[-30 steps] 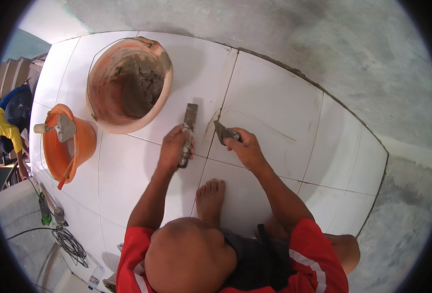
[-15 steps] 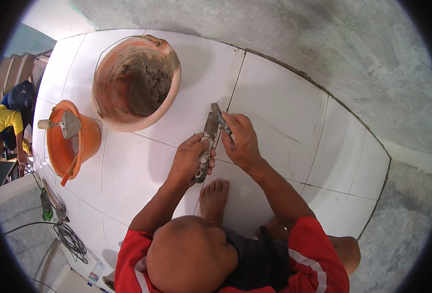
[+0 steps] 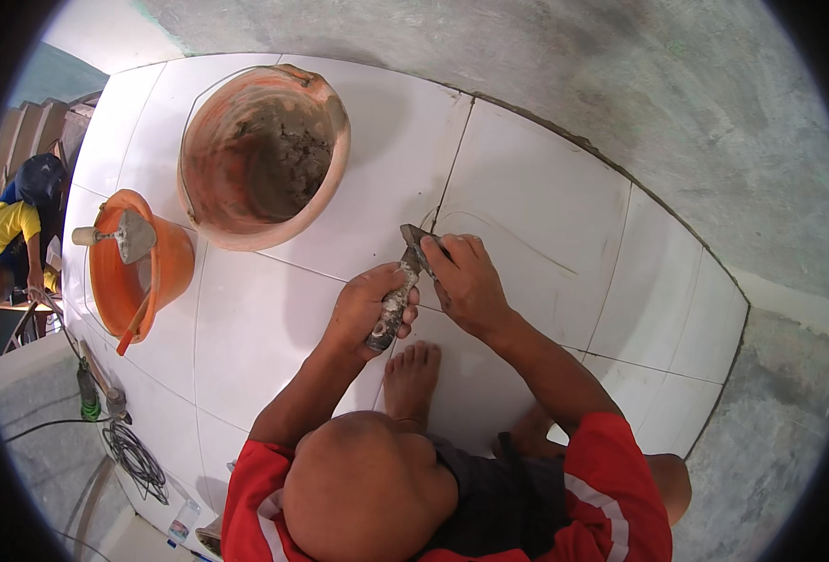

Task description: The person scoops grout from a bucket using a trowel and applies it to the gaps between white floor tiles with a smaller tool. They repeatedly smooth the grout lines and wipe excess material from the tile surfaces.

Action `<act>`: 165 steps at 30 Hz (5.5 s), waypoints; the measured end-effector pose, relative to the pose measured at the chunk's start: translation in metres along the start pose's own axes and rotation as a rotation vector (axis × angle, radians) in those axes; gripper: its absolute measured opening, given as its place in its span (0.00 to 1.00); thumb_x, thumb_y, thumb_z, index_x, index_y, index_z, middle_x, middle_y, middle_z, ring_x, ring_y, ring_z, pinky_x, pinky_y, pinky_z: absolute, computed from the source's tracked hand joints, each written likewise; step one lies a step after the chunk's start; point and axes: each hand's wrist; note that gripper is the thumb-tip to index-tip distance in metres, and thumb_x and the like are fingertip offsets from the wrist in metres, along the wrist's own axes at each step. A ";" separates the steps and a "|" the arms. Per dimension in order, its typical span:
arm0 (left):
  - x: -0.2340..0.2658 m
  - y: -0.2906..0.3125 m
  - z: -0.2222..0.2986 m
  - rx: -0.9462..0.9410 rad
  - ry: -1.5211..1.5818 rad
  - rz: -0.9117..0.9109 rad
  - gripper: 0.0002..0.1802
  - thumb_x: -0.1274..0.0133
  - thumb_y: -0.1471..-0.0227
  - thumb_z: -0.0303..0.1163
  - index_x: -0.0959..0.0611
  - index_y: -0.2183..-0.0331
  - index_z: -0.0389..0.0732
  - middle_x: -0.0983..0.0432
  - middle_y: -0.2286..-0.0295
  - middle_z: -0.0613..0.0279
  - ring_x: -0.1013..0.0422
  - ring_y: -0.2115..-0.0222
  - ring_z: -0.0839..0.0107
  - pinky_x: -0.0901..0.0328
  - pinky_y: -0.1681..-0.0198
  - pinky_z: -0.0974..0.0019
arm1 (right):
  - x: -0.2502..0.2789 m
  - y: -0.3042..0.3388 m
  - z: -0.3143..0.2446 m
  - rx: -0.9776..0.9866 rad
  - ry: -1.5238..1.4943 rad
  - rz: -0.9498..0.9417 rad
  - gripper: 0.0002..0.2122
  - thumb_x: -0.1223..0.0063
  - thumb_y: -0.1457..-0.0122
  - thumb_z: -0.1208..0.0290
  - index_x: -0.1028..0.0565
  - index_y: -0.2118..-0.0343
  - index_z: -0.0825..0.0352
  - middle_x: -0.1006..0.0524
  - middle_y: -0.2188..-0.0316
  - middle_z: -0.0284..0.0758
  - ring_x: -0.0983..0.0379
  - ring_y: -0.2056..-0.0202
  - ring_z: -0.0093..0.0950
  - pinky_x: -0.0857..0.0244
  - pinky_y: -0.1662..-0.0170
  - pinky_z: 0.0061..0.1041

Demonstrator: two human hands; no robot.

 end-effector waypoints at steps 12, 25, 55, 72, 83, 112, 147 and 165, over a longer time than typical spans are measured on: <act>0.003 -0.001 -0.001 0.033 0.052 -0.019 0.13 0.55 0.38 0.34 0.26 0.56 0.36 0.26 0.74 0.61 0.30 0.82 0.76 0.35 0.86 0.75 | 0.016 0.028 0.004 -0.003 0.042 -0.045 0.20 0.45 0.50 0.82 0.26 0.51 0.72 0.28 0.61 0.40 0.31 0.60 0.40 0.33 0.55 0.35; 0.002 0.004 0.017 -0.051 -0.289 -0.050 0.21 0.53 0.39 0.34 0.26 0.48 0.33 0.26 0.76 0.62 0.31 0.84 0.76 0.35 0.86 0.72 | 0.054 0.012 0.026 -0.237 -0.377 -0.001 0.18 0.45 0.49 0.83 0.24 0.53 0.67 0.25 0.67 0.41 0.28 0.63 0.40 0.32 0.58 0.36; 0.086 -0.001 0.010 -0.129 -0.492 0.231 0.22 0.52 0.40 0.33 0.26 0.45 0.36 0.27 0.76 0.63 0.31 0.83 0.75 0.35 0.83 0.71 | -0.030 0.004 0.051 -0.189 0.184 -0.099 0.16 0.48 0.52 0.79 0.22 0.57 0.71 0.29 0.68 0.40 0.32 0.65 0.40 0.32 0.63 0.37; 0.139 0.001 -0.020 -0.251 -0.368 0.287 0.20 0.53 0.39 0.31 0.24 0.46 0.39 0.26 0.77 0.64 0.30 0.83 0.77 0.35 0.82 0.72 | -0.041 -0.013 0.045 -0.153 0.153 -0.208 0.07 0.48 0.51 0.79 0.23 0.68 0.68 0.27 0.66 0.39 0.30 0.61 0.40 0.31 0.62 0.39; 0.141 -0.001 -0.022 -0.242 -0.406 0.248 0.20 0.54 0.38 0.30 0.25 0.45 0.39 0.26 0.76 0.64 0.30 0.82 0.76 0.34 0.81 0.72 | -0.041 -0.021 0.057 -0.161 0.272 -0.170 0.05 0.51 0.47 0.77 0.26 0.69 0.71 0.28 0.66 0.41 0.31 0.63 0.41 0.31 0.64 0.41; 0.138 0.001 -0.016 -0.223 -0.399 0.300 0.20 0.54 0.38 0.31 0.25 0.46 0.39 0.26 0.76 0.63 0.30 0.82 0.77 0.34 0.81 0.72 | -0.040 -0.018 0.063 -0.175 0.164 -0.257 0.13 0.48 0.51 0.81 0.25 0.60 0.73 0.29 0.65 0.41 0.32 0.62 0.42 0.31 0.59 0.39; 0.137 -0.005 -0.018 -0.234 -0.372 0.286 0.17 0.55 0.38 0.31 0.24 0.49 0.37 0.25 0.76 0.62 0.30 0.83 0.76 0.34 0.82 0.71 | -0.056 0.004 0.044 -0.254 0.187 -0.219 0.04 0.48 0.49 0.77 0.25 0.72 0.70 0.27 0.70 0.42 0.30 0.66 0.42 0.30 0.65 0.40; 0.138 -0.001 -0.018 -0.261 -0.406 0.307 0.19 0.55 0.38 0.31 0.25 0.47 0.36 0.26 0.76 0.62 0.30 0.83 0.75 0.33 0.82 0.70 | -0.044 -0.058 0.100 -0.232 0.206 -0.244 0.06 0.53 0.45 0.77 0.23 0.68 0.68 0.26 0.66 0.41 0.30 0.61 0.43 0.29 0.57 0.41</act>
Point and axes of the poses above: each hand's wrist, its own y-axis away from the middle knuckle, its own x-axis out of the back of the hand, z = x × y
